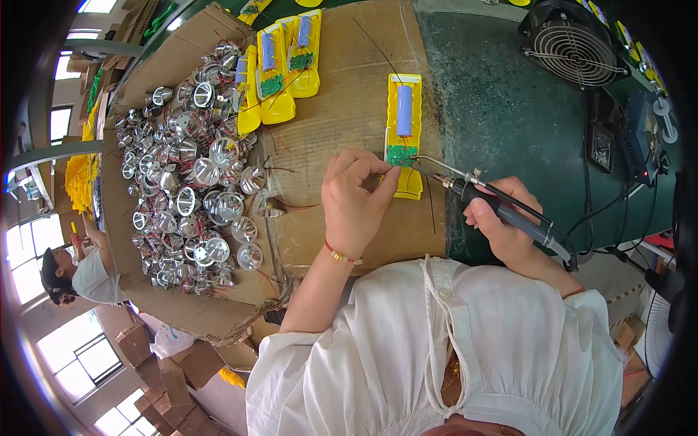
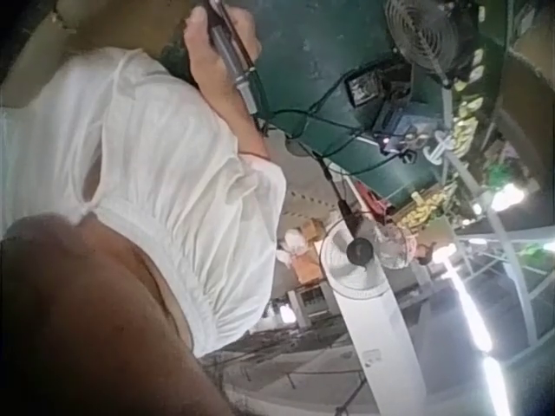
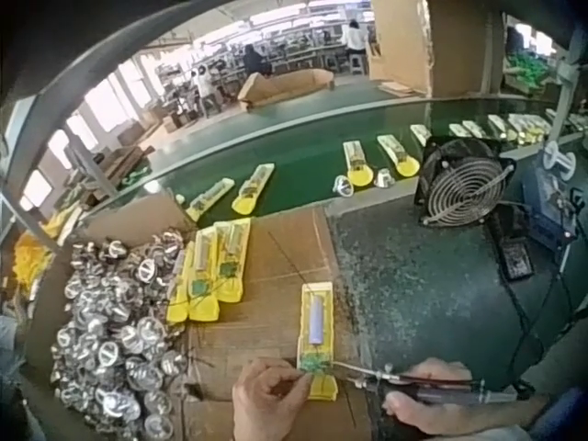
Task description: Soldering wires onto circuit boards for the assembly of portable lights.
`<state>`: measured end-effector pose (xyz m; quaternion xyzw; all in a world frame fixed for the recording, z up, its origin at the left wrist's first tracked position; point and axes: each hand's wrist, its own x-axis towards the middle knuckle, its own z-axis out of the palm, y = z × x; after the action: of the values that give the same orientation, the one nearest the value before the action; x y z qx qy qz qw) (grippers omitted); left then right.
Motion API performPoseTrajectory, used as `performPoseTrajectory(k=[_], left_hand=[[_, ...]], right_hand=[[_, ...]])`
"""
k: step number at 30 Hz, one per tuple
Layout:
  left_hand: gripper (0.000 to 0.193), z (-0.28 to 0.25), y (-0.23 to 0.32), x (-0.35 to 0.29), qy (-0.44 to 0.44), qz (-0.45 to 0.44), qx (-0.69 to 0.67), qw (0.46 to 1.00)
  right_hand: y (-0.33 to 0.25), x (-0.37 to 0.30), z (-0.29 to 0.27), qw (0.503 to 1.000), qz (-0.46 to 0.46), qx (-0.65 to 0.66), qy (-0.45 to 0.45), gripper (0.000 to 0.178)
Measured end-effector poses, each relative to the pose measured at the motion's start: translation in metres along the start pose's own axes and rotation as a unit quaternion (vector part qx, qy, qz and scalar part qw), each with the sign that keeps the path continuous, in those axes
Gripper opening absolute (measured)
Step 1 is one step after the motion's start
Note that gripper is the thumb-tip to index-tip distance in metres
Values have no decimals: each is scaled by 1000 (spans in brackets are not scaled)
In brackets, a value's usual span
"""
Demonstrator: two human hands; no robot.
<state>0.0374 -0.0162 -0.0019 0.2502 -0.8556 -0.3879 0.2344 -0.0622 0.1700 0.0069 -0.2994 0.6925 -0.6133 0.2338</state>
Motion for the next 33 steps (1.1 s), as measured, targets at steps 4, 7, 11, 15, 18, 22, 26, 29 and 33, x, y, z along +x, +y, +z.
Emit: performPoseTrajectory(k=[4, 7, 11, 15, 18, 22, 26, 29, 33], left_hand=[[7, 0, -1, -1, -2, -16, -11, 1000], [7, 0, -1, -1, -2, -24, -14, 1000], [6, 0, 0, -1, -5, -31, -21, 999], [6, 1, 0, -1, -2, -37, -27, 999], [6, 1, -2, -1, 0, -40, -29, 999], [6, 1, -3, -1, -3, -44, -34, 998], [6, 1, -2, -1, -3, -59, -42, 997], [7, 0, -2, -1, -8, -50, -34, 998], [8, -8, 6, 0, -28, -54, -21, 998]], right_hand=[[-3, 0, 0, 1000, 26, 8, 5, 17], [-3, 0, 1, 1000, 18, 10, 3, 18], [-6, 0, 1, 998, 48, 25, 12, 18], [-3, 0, 1, 1000, 23, 5, -3, 16], [-4, -2, 1, 996, 61, 68, 25, 18], [-3, -4, -1, 993, 36, 95, 59, 18], [-2, -6, -2, 992, 45, 100, 61, 18], [-1, -7, -3, 990, 55, 110, 64, 18], [0, -8, -4, 989, 58, 117, 69, 19]])
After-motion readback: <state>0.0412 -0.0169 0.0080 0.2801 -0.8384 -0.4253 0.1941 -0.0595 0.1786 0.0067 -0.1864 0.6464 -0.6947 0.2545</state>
